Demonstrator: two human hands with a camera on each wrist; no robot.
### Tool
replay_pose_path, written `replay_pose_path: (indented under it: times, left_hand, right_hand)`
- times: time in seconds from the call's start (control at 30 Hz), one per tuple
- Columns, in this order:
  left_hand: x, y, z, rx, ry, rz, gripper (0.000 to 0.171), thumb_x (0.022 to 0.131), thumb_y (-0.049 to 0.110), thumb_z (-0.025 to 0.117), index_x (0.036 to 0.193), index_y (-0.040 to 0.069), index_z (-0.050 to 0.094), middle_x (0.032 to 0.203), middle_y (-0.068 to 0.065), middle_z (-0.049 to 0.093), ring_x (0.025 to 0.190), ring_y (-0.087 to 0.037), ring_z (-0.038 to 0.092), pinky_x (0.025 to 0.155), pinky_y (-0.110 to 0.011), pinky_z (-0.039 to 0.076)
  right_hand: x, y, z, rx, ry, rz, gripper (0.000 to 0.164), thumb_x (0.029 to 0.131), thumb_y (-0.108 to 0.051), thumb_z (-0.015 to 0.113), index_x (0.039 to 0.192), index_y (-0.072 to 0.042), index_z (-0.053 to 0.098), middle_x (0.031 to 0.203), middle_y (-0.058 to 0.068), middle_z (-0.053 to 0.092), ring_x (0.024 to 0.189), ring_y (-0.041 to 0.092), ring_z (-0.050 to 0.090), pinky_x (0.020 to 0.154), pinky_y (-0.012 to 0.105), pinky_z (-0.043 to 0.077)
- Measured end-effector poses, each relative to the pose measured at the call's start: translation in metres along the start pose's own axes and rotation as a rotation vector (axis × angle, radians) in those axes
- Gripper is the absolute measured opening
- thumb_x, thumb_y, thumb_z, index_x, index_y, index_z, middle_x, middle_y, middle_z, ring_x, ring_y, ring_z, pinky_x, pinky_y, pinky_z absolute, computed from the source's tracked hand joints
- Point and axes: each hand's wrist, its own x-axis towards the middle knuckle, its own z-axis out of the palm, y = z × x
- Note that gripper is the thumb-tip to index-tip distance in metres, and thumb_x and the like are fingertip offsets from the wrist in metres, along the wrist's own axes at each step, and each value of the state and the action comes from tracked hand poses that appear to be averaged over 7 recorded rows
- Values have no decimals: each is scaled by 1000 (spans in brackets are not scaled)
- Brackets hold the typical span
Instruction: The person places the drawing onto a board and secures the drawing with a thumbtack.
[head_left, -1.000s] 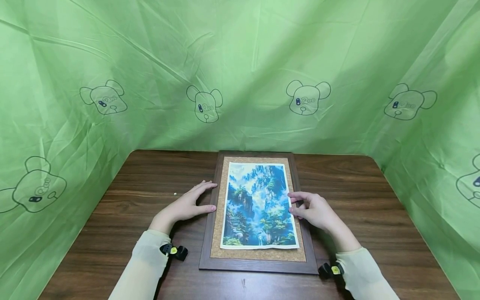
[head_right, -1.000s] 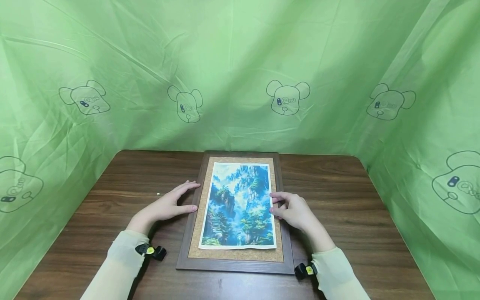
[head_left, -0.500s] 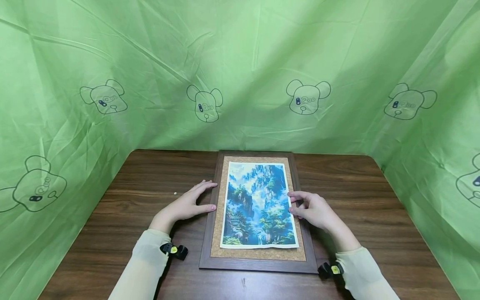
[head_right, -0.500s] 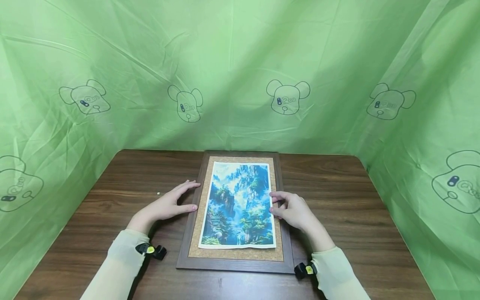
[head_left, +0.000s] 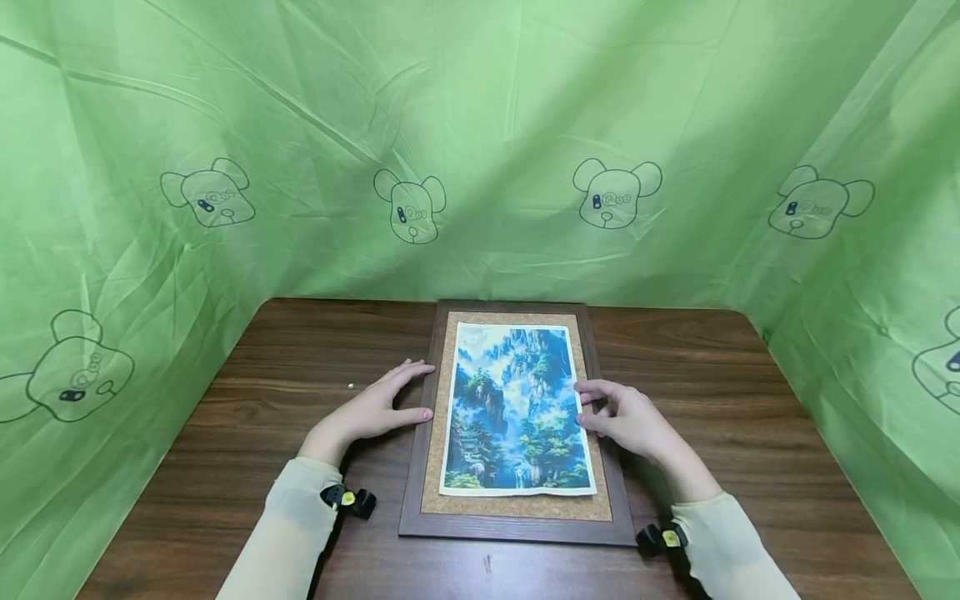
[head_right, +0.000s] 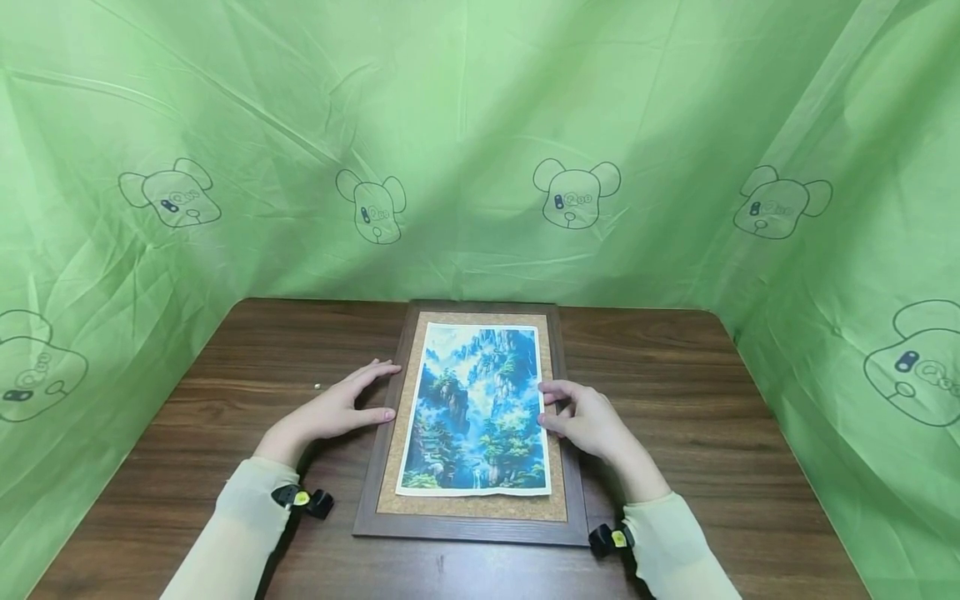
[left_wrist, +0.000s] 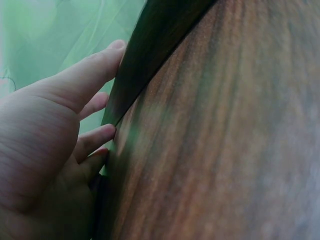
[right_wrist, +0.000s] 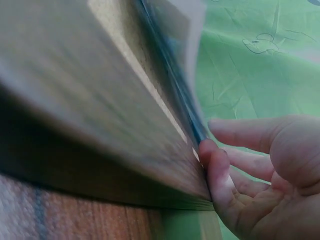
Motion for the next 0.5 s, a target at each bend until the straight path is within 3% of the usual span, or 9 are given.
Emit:
replay_pose_path:
  times: [0.17, 0.37, 0.5]
  left_hand:
    - [0, -1, 0, 3, -1, -2, 85, 99, 54, 80, 170, 26, 41, 179, -7, 29, 168, -37, 14, 127, -70, 24]
    - [0, 0, -1, 11, -5, -8, 86, 99, 55, 79, 170, 27, 41, 179, -7, 29, 168, -36, 13, 128, -70, 23]
    - [-1, 1, -1, 7, -4, -7, 85, 99, 54, 79, 170, 28, 41, 179, -7, 29, 168, -37, 13, 128, -70, 23]
  right_hand:
    - [0, 0, -2, 51, 19, -15, 55, 102, -11, 79, 152, 1, 59, 133, 24, 67, 84, 24, 70, 69, 35, 62]
    - [0, 7, -11, -102, 118, -71, 43, 98, -20, 86, 136, -6, 72, 125, 12, 76, 94, 22, 72, 77, 32, 60]
    - [2, 15, -17, -218, 134, -162, 51, 95, -25, 89, 140, -9, 71, 138, 11, 71, 123, 33, 68, 98, 52, 57]
